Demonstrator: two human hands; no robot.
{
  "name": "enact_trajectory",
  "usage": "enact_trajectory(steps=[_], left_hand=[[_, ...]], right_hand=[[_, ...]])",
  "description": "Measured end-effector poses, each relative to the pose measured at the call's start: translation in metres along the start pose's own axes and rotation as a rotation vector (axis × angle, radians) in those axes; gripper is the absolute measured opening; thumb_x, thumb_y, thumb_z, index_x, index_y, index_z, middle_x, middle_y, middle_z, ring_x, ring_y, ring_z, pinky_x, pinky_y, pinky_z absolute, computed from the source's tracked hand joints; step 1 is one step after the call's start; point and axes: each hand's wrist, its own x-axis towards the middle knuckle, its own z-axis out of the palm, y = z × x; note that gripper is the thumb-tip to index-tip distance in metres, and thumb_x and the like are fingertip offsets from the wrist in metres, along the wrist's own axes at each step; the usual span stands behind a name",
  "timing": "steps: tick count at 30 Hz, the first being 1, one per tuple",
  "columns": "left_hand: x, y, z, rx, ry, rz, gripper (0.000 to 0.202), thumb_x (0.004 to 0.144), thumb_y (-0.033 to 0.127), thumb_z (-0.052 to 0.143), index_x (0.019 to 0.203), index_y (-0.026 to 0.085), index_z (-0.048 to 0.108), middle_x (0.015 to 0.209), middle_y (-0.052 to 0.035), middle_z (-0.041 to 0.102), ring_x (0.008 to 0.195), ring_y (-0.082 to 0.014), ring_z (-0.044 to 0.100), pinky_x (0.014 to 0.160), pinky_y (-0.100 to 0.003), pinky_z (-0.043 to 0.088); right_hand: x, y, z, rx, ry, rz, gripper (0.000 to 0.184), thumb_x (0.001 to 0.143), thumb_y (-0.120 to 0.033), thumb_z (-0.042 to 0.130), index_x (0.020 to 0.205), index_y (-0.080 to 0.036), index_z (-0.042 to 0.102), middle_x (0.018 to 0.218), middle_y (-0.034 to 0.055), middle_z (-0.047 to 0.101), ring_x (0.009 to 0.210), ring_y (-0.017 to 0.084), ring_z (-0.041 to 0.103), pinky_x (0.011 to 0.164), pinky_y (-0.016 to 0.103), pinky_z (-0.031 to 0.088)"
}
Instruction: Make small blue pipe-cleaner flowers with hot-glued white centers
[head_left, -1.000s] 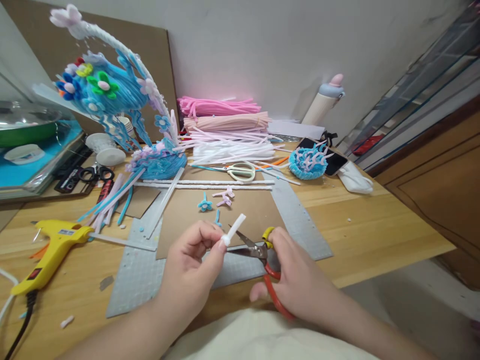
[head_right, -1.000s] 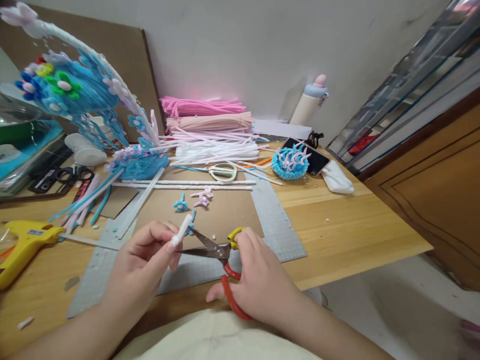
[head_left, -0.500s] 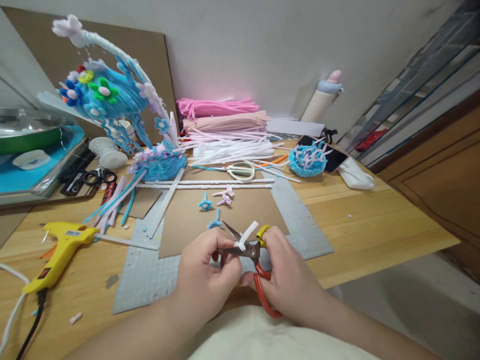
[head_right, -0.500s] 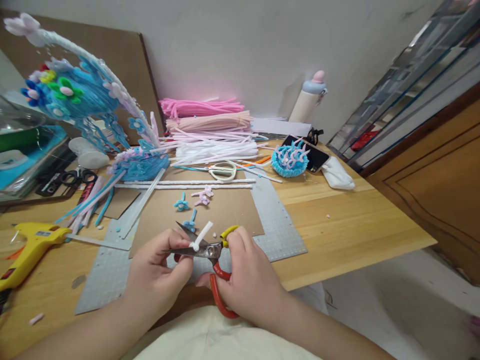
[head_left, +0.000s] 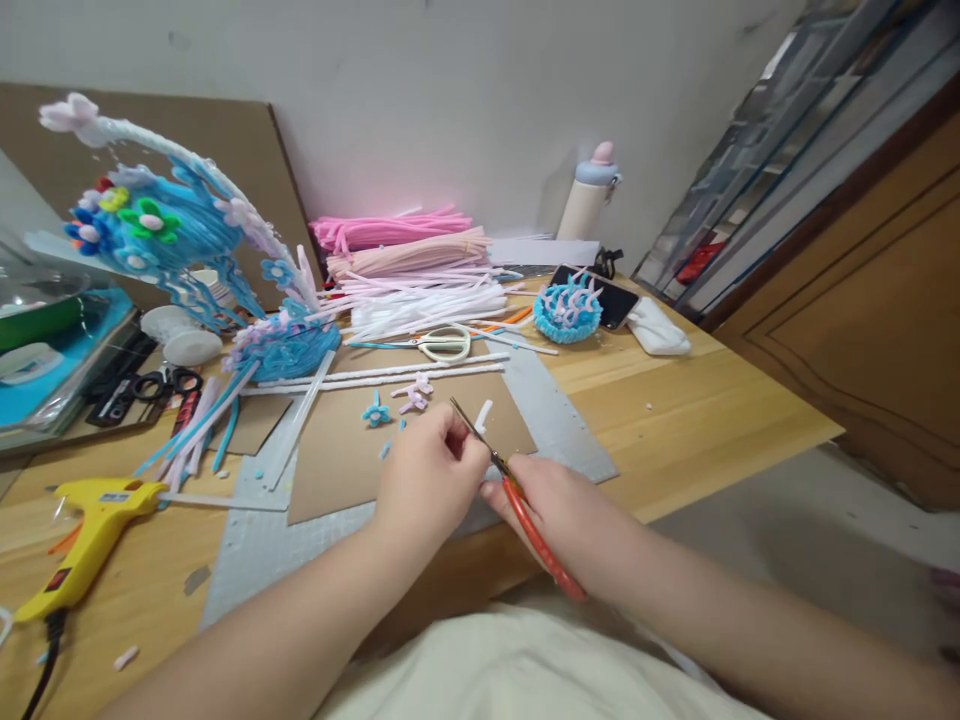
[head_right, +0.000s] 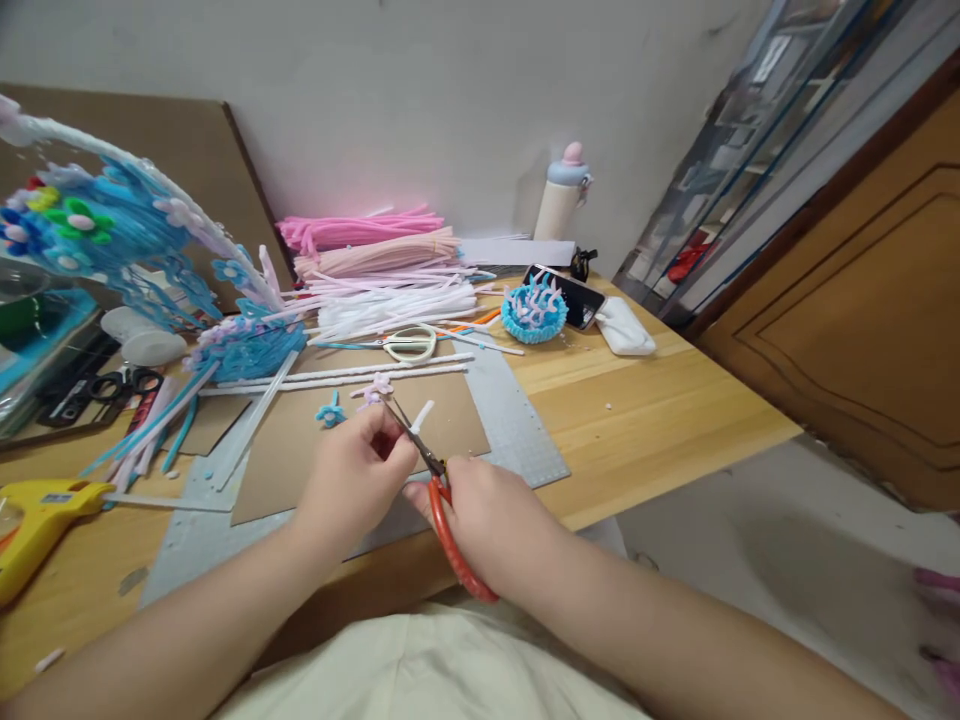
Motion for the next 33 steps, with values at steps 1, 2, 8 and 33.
enact_trajectory(steps=[1,2,8,33], left_hand=[[0.004,0.002,0.002,0.015,-0.014,0.0,0.013,0.069,0.017,0.05,0.058,0.022,0.044,0.053,0.0053,0.049,0.051,-0.0123,0.046,0.048,-0.023,0.03],[0.008,0.003,0.005,0.029,-0.028,-0.001,0.012,0.068,0.017,0.05,0.058,0.022,0.044,0.053,0.005,0.05,0.051,-0.0127,0.047,0.048,-0.023,0.029],[0.02,0.004,0.019,0.085,-0.052,-0.024,0.012,0.066,0.018,0.051,0.056,0.022,0.046,0.052,0.0037,0.052,0.052,-0.0144,0.049,0.049,-0.024,0.029],[0.007,-0.014,-0.025,-0.403,-0.394,-0.189,0.022,0.075,0.038,0.058,0.066,0.017,0.054,0.053,0.0047,0.052,0.048,-0.0099,0.047,0.051,-0.023,0.038]], right_hand=[[0.002,0.003,-0.002,0.04,-0.018,0.007,0.04,0.087,-0.055,0.044,0.066,-0.02,0.047,0.061,0.0021,0.056,0.053,0.015,0.047,0.049,0.026,0.027],[0.004,0.006,-0.003,0.082,-0.035,0.017,0.044,0.086,-0.058,0.044,0.064,-0.02,0.047,0.059,0.0013,0.055,0.051,0.014,0.045,0.048,0.026,0.026],[0.016,0.015,-0.001,0.174,-0.053,0.085,0.056,0.078,-0.068,0.047,0.049,-0.02,0.046,0.043,-0.0018,0.044,0.042,0.012,0.036,0.045,0.025,0.025],[0.054,0.032,-0.044,-0.359,-0.109,0.143,0.035,0.072,-0.05,0.063,0.069,-0.015,0.064,0.072,0.0152,0.067,0.068,0.031,0.063,0.059,0.035,0.042]])
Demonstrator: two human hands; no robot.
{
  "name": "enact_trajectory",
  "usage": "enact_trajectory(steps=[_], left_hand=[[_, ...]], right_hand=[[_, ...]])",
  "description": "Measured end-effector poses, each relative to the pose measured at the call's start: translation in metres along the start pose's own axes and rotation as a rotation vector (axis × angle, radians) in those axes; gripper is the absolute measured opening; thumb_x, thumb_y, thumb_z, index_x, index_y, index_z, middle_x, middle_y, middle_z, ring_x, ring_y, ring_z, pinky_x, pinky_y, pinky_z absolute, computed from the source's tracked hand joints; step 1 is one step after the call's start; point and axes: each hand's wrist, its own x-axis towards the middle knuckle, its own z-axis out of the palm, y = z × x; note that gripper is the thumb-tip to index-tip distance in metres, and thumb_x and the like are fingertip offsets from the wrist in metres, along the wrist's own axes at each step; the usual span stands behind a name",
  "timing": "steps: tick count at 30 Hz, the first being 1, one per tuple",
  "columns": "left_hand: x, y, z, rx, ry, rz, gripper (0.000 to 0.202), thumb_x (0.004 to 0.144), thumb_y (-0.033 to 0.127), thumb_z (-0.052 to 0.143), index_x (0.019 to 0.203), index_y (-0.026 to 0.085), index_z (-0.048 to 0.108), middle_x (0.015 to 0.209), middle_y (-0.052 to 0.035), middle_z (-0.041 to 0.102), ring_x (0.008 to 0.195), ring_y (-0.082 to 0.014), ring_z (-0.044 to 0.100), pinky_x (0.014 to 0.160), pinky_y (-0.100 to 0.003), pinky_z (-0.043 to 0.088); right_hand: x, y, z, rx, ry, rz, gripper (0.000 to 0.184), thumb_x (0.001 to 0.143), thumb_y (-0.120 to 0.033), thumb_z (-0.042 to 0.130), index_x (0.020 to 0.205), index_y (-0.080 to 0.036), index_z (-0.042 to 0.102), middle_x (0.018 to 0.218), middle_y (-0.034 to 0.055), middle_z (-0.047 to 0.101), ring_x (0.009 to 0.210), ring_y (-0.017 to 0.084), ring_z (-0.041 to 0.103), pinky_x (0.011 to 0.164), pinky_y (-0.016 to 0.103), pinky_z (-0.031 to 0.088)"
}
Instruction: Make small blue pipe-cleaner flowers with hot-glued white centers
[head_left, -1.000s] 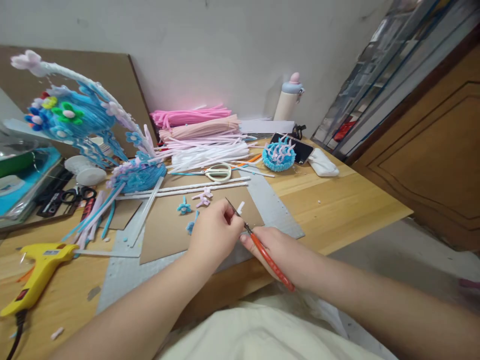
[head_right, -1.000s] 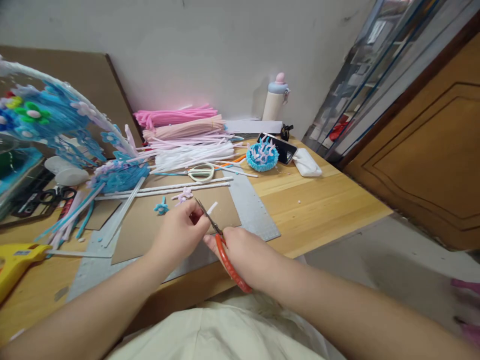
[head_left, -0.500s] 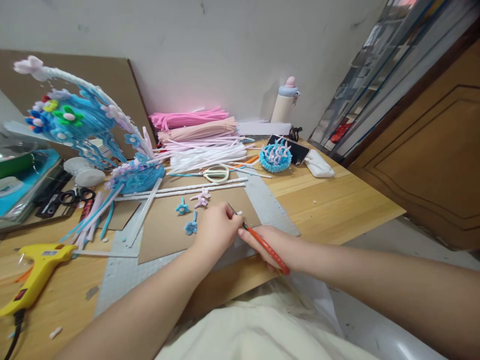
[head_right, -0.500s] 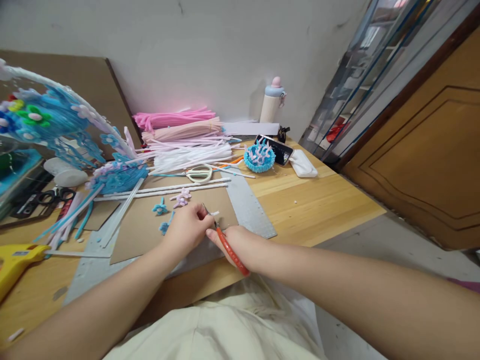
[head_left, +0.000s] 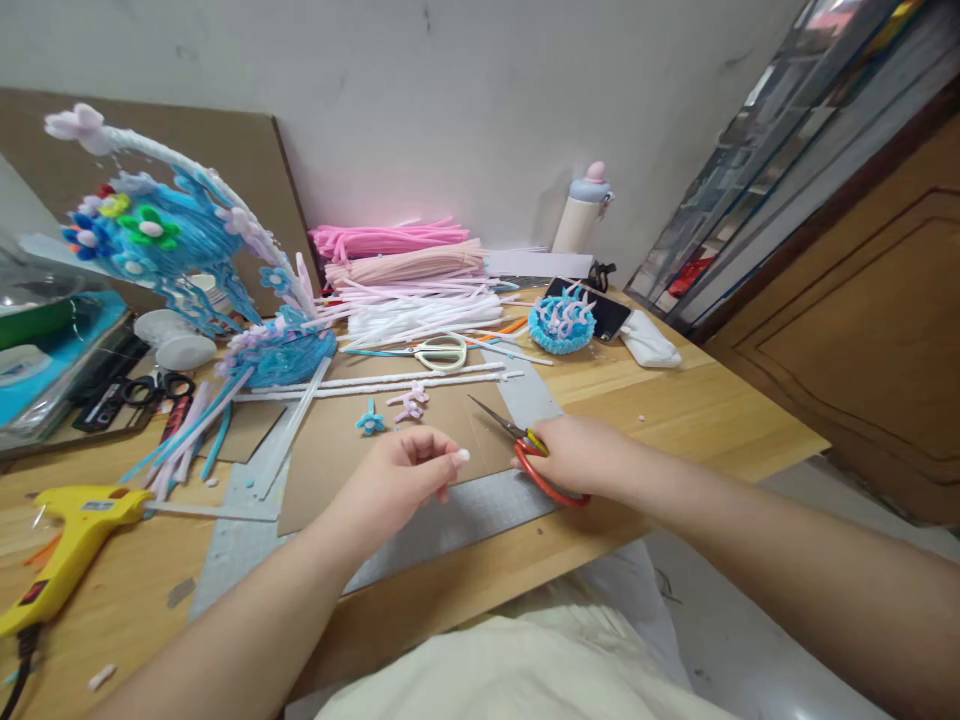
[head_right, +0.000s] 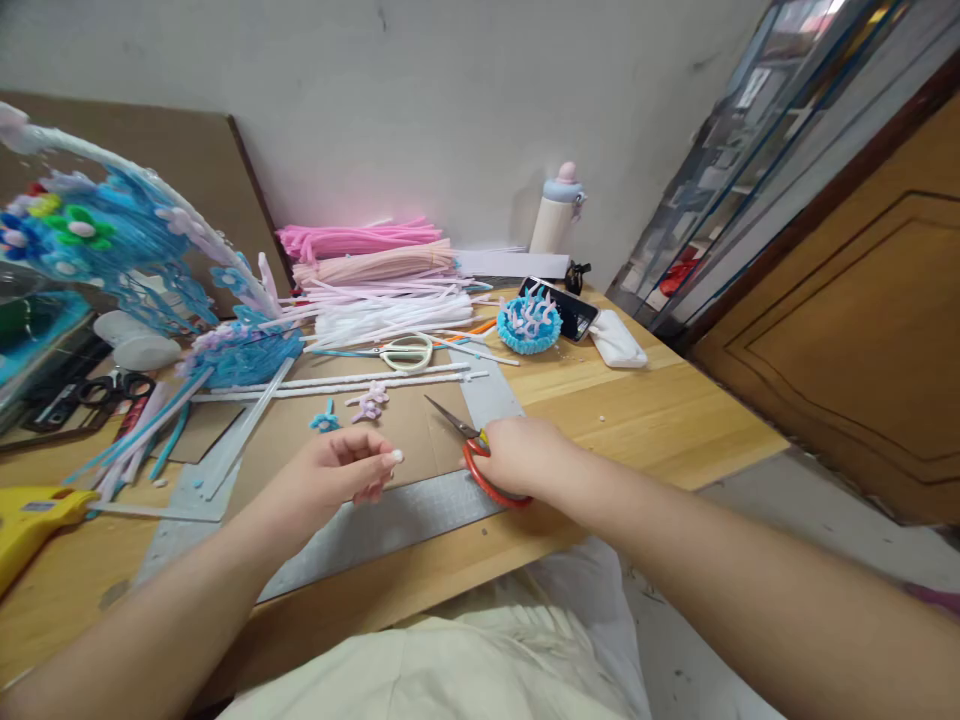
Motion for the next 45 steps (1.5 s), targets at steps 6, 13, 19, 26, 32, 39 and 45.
enact_trajectory(steps=[6,13,19,26,32,39,45], left_hand=[[-0.02,-0.007,-0.019,-0.294,-0.041,-0.091,0.024,0.068,0.036,0.071,0.073,0.014,0.063,0.055,0.0044,0.054,0.051,-0.0077,0.047,0.053,-0.021,0.037],[-0.029,-0.019,-0.033,-0.568,-0.043,-0.13,0.021,0.07,0.034,0.073,0.072,0.016,0.064,0.058,0.0041,0.052,0.054,-0.0071,0.042,0.053,-0.019,0.034],[-0.038,-0.021,-0.035,-0.632,-0.001,-0.197,0.023,0.071,0.035,0.068,0.07,0.015,0.057,0.059,0.004,0.048,0.054,-0.0078,0.038,0.053,-0.02,0.032],[-0.062,-0.048,-0.038,0.654,0.179,0.184,0.019,0.083,0.016,0.048,0.066,0.018,0.054,0.065,-0.0009,0.056,0.063,-0.0162,0.047,0.059,-0.029,0.029],[-0.064,-0.056,-0.037,1.172,-0.003,0.401,0.018,0.084,0.011,0.053,0.069,0.02,0.057,0.068,0.002,0.06,0.066,-0.0182,0.049,0.063,-0.034,0.026],[-0.054,-0.045,-0.024,1.09,-0.098,0.249,0.015,0.079,0.01,0.055,0.069,0.021,0.055,0.071,0.0043,0.061,0.07,-0.016,0.051,0.068,-0.032,0.028],[-0.055,-0.045,-0.022,1.372,-0.018,0.308,0.02,0.083,0.006,0.047,0.069,0.019,0.054,0.071,-0.0006,0.059,0.066,-0.0197,0.05,0.066,-0.035,0.029]], right_hand=[[-0.007,-0.023,-0.011,-0.086,0.181,0.007,0.024,0.083,-0.032,0.054,0.089,-0.011,0.064,0.083,0.02,0.066,0.082,0.034,0.063,0.07,0.043,0.043],[-0.014,-0.08,0.003,0.952,0.007,-0.653,0.01,0.082,-0.022,0.06,0.09,-0.019,0.065,0.081,0.0016,0.058,0.071,0.013,0.056,0.063,0.024,0.045],[-0.002,-0.1,0.024,1.388,-0.304,-0.551,0.01,0.077,-0.022,0.065,0.084,-0.017,0.06,0.075,0.0009,0.058,0.07,0.014,0.058,0.067,0.028,0.045],[0.001,-0.079,0.037,1.236,-0.12,-0.377,0.006,0.081,-0.024,0.058,0.082,-0.018,0.058,0.068,-0.0029,0.051,0.061,0.009,0.045,0.055,0.021,0.037],[0.007,-0.065,0.049,1.121,0.009,-0.344,0.009,0.081,-0.026,0.054,0.079,-0.018,0.057,0.064,-0.0031,0.049,0.054,0.01,0.042,0.048,0.022,0.033],[0.007,-0.061,0.053,1.1,0.054,-0.389,0.006,0.081,-0.023,0.054,0.079,-0.018,0.057,0.067,-0.0021,0.052,0.062,0.011,0.047,0.056,0.022,0.038],[0.006,-0.062,0.056,1.112,0.028,-0.424,0.005,0.082,-0.02,0.053,0.079,-0.018,0.057,0.066,-0.0032,0.052,0.062,0.01,0.048,0.056,0.021,0.038]])
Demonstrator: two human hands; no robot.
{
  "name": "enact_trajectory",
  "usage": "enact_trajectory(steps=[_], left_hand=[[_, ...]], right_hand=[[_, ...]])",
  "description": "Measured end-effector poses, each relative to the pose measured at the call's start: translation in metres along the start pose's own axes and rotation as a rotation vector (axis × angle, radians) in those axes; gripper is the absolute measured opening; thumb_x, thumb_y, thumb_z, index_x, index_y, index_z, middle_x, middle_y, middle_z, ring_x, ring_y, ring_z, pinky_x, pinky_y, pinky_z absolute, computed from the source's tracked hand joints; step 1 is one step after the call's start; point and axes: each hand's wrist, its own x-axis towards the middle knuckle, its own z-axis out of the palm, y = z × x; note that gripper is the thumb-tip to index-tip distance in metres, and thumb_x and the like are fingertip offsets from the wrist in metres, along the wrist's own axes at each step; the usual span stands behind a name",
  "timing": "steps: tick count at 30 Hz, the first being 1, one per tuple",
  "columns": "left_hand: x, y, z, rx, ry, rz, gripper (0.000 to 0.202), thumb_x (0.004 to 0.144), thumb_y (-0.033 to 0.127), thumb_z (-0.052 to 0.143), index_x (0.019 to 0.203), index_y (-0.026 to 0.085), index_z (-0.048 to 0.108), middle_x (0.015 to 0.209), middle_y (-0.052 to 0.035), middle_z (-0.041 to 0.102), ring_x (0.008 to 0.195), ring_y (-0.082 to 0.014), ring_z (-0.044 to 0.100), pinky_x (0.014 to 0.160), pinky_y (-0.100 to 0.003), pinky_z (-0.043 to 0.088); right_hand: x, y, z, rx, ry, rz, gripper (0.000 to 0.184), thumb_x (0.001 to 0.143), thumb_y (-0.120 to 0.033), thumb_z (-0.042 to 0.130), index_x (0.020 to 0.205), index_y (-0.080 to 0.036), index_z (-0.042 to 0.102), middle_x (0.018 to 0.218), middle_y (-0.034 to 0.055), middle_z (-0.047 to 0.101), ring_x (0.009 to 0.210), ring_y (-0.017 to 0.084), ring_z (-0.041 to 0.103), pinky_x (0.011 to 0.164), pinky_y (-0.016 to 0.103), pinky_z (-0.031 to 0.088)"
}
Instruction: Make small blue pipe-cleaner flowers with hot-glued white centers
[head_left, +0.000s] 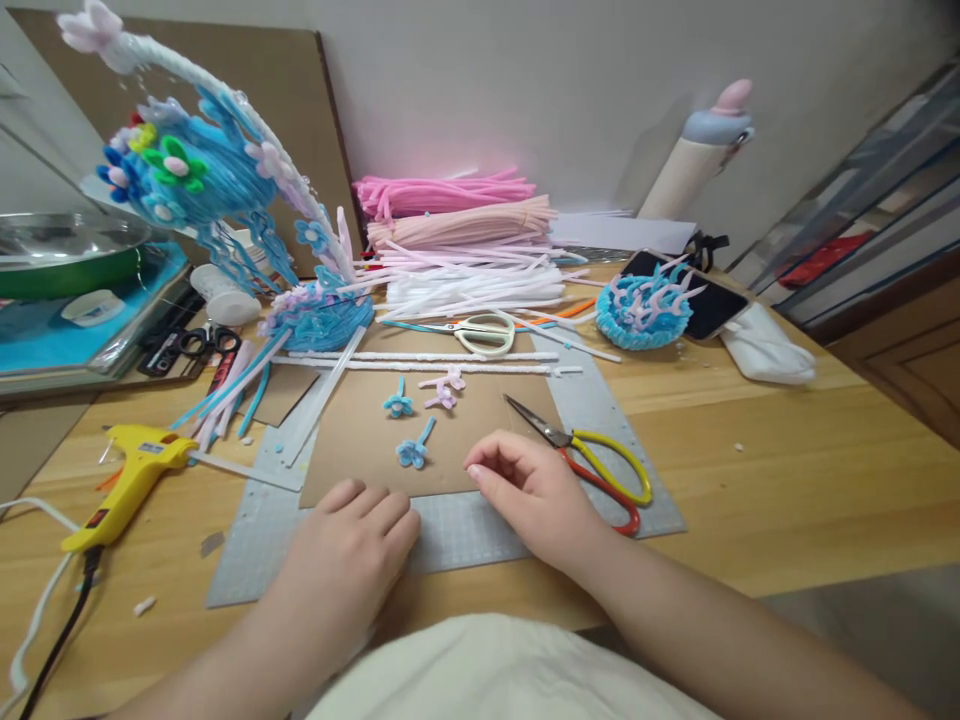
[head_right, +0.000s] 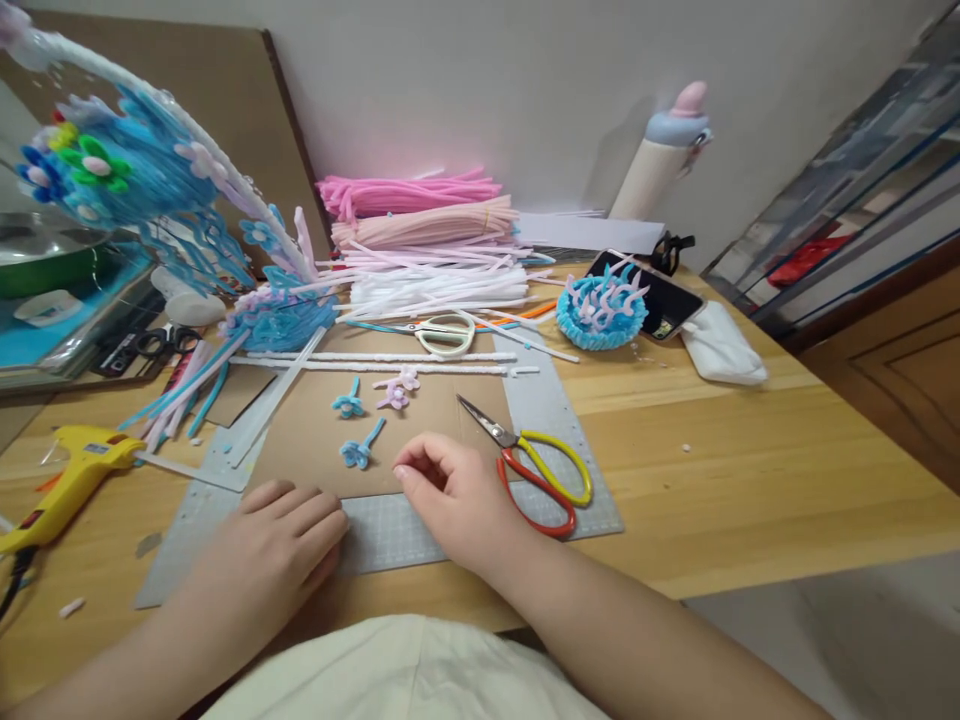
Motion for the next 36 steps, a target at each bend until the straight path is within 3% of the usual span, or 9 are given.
enact_trajectory(steps=[4,9,15,22,29,36], left_hand=[[0.001,-0.001,-0.001,0.088,-0.009,0.087,0.021,0.085,0.006,0.045,0.07,0.018,0.054,0.07,-0.0022,0.059,0.064,-0.0203,0.051,0.066,-0.036,0.032],[0.005,-0.003,0.0,0.014,0.001,0.064,0.025,0.084,0.004,0.043,0.066,0.018,0.053,0.065,-0.0015,0.059,0.061,-0.0189,0.052,0.063,-0.033,0.036],[0.008,0.001,-0.002,0.096,-0.06,0.093,0.022,0.08,0.001,0.045,0.068,0.017,0.054,0.067,-0.0036,0.062,0.061,-0.0205,0.055,0.064,-0.035,0.04],[0.013,0.0,-0.004,-0.009,-0.097,0.049,0.018,0.08,0.003,0.05,0.069,0.017,0.055,0.069,-0.0035,0.064,0.065,-0.0208,0.058,0.067,-0.034,0.042],[0.005,0.009,-0.002,0.13,-0.086,0.068,0.022,0.077,-0.003,0.045,0.07,0.015,0.056,0.07,-0.0088,0.065,0.062,-0.0247,0.059,0.062,-0.037,0.042],[-0.003,0.009,0.003,0.035,-0.068,-0.004,0.023,0.077,-0.004,0.046,0.076,0.015,0.059,0.077,-0.0089,0.065,0.069,-0.0242,0.059,0.067,-0.037,0.043]], right_hand=[[-0.003,-0.002,0.0,0.007,-0.02,-0.018,0.006,0.083,-0.019,0.052,0.078,-0.018,0.056,0.065,-0.0035,0.051,0.061,0.01,0.047,0.055,0.021,0.038],[-0.004,-0.003,-0.001,0.015,-0.024,-0.04,0.007,0.083,-0.02,0.051,0.078,-0.019,0.056,0.066,-0.0033,0.051,0.061,0.01,0.047,0.055,0.021,0.037],[-0.004,-0.002,0.0,-0.021,-0.022,-0.034,0.007,0.083,-0.02,0.052,0.078,-0.018,0.057,0.066,-0.0028,0.052,0.061,0.011,0.048,0.055,0.022,0.037],[-0.004,0.0,0.002,-0.029,-0.02,-0.017,0.006,0.082,-0.021,0.051,0.078,-0.019,0.056,0.067,-0.0029,0.054,0.062,0.011,0.049,0.056,0.022,0.038],[0.001,0.002,0.0,-0.073,0.028,-0.019,0.007,0.081,-0.022,0.052,0.078,-0.018,0.056,0.066,-0.0026,0.052,0.061,0.011,0.048,0.056,0.023,0.038],[0.003,0.005,0.001,-0.089,0.026,-0.017,0.006,0.081,-0.022,0.052,0.078,-0.019,0.056,0.065,-0.0028,0.051,0.061,0.011,0.048,0.056,0.023,0.038]])
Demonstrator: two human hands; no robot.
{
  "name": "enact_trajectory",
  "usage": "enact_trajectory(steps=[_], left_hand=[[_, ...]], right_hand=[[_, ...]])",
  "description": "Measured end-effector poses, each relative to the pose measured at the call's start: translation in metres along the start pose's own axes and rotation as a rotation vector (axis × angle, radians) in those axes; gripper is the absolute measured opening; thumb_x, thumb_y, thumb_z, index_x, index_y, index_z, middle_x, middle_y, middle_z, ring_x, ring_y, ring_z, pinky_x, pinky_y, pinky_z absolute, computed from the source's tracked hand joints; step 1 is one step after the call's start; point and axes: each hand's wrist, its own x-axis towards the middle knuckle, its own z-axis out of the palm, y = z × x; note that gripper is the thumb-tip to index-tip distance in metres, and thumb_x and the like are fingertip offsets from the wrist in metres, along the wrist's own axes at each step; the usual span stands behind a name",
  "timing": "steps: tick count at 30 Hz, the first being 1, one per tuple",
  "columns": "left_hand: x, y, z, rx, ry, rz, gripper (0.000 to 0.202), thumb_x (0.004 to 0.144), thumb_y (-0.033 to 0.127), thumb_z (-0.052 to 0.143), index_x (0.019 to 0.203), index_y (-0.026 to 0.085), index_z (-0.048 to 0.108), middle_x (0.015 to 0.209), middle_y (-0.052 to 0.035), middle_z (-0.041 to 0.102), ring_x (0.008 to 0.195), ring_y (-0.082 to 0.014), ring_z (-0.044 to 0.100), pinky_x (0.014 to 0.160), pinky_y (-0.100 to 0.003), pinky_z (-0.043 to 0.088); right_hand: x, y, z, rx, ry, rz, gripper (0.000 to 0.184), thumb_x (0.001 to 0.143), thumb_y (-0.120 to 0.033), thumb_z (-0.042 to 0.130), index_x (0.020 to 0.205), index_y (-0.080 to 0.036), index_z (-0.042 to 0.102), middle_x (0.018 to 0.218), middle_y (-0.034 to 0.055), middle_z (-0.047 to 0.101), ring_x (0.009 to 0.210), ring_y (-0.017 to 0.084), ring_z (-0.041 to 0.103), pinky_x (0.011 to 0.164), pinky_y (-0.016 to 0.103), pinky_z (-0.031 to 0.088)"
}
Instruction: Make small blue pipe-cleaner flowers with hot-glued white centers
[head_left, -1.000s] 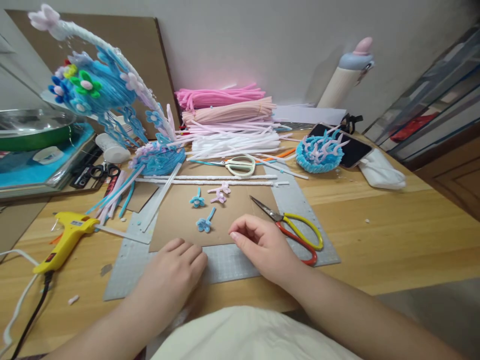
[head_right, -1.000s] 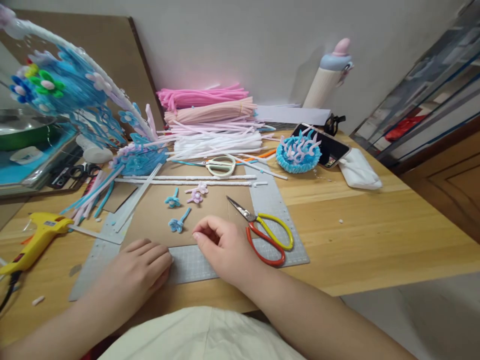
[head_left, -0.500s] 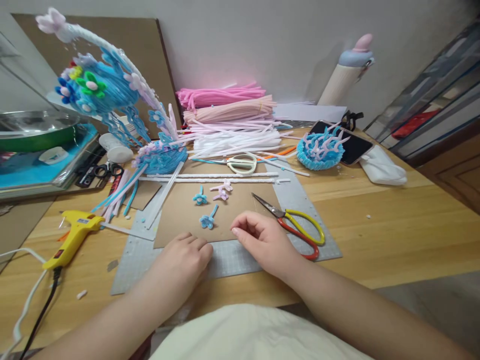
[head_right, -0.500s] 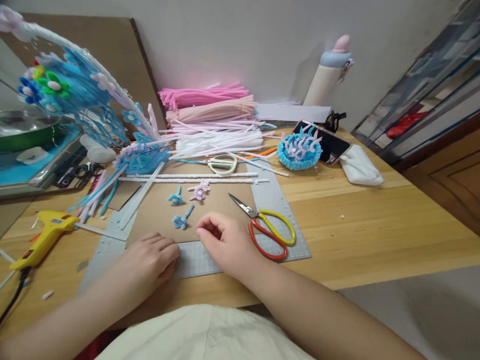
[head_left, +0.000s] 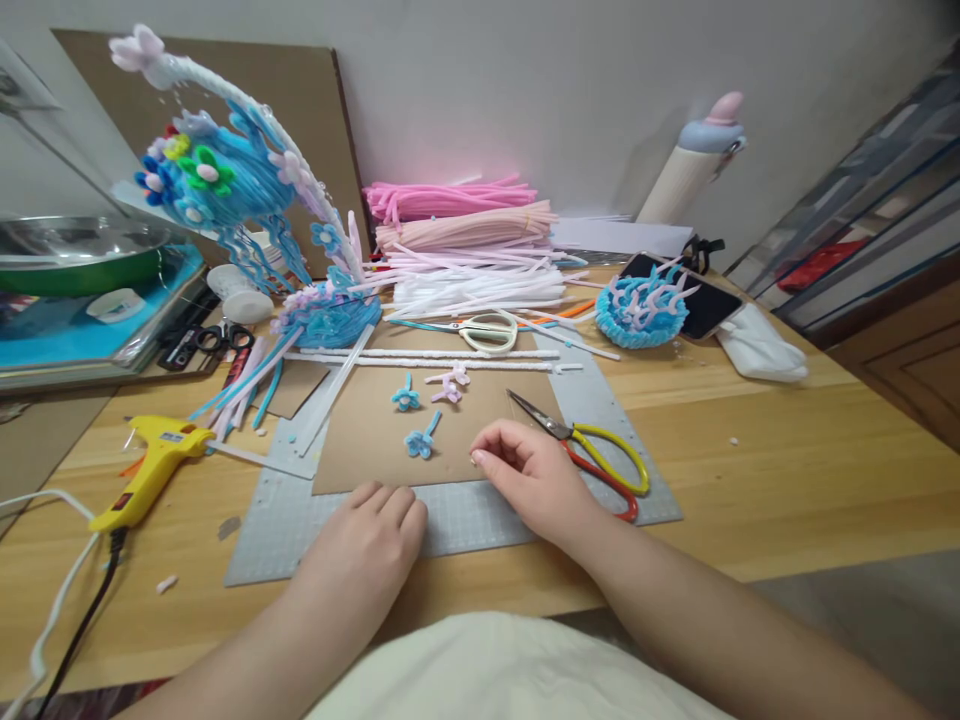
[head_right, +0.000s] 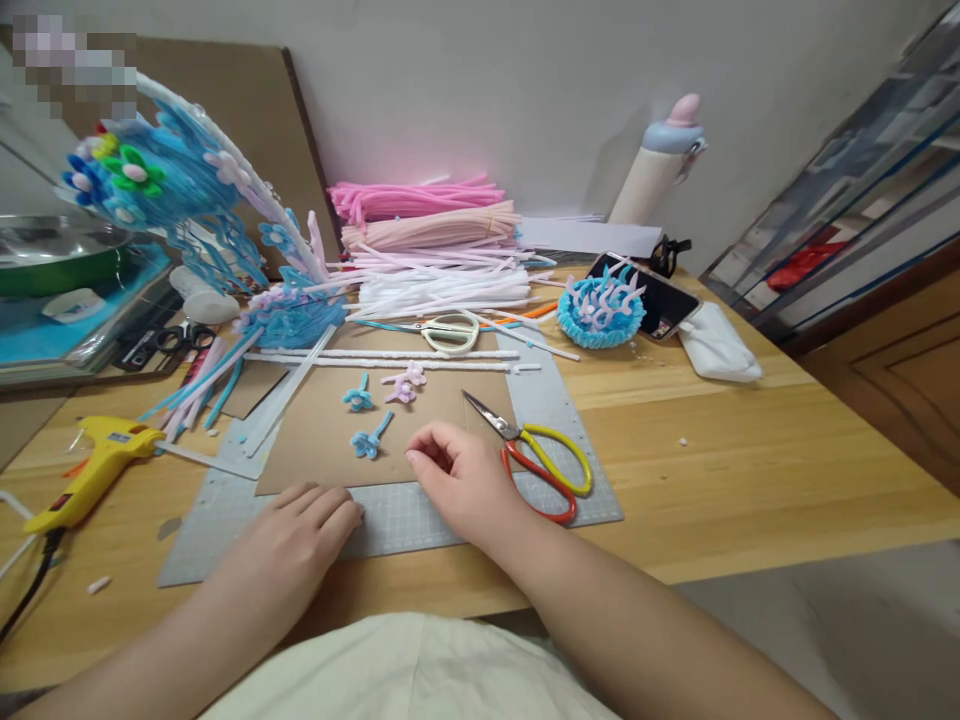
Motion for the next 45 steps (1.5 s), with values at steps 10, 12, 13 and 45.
enact_trajectory(steps=[10,12,13,45], left_hand=[[-0.017,-0.003,0.028,-0.231,0.25,-0.065,0.015,0.091,0.014,0.042,0.087,0.018,0.057,0.088,-0.0052,0.063,0.08,-0.0202,0.057,0.071,-0.033,0.047],[-0.019,-0.002,0.033,-0.242,0.321,-0.059,0.015,0.092,0.017,0.042,0.087,0.019,0.057,0.087,-0.0047,0.063,0.081,-0.0193,0.058,0.072,-0.032,0.048],[-0.02,-0.001,0.035,-0.247,0.345,-0.059,0.015,0.092,0.017,0.042,0.088,0.019,0.057,0.087,-0.0047,0.064,0.081,-0.0191,0.058,0.072,-0.032,0.048],[-0.019,0.002,0.041,-0.218,0.409,-0.035,0.009,0.091,0.018,0.048,0.091,0.014,0.057,0.089,-0.0071,0.064,0.081,-0.0214,0.056,0.07,-0.033,0.046]], right_hand=[[-0.001,-0.002,-0.002,0.004,-0.021,0.004,0.006,0.08,-0.021,0.052,0.076,-0.019,0.056,0.066,-0.0026,0.053,0.062,0.011,0.049,0.056,0.022,0.039],[-0.001,-0.003,-0.002,0.007,-0.022,0.011,0.006,0.08,-0.021,0.052,0.077,-0.019,0.056,0.067,-0.0026,0.053,0.062,0.011,0.05,0.056,0.022,0.039],[-0.001,-0.003,-0.002,0.007,-0.022,0.013,0.006,0.08,-0.021,0.052,0.077,-0.019,0.056,0.067,-0.0025,0.053,0.062,0.011,0.05,0.056,0.022,0.039],[0.0,0.0,0.0,-0.016,-0.06,0.035,0.006,0.081,-0.02,0.051,0.077,-0.018,0.056,0.067,-0.0029,0.053,0.062,0.011,0.048,0.057,0.022,0.038]])
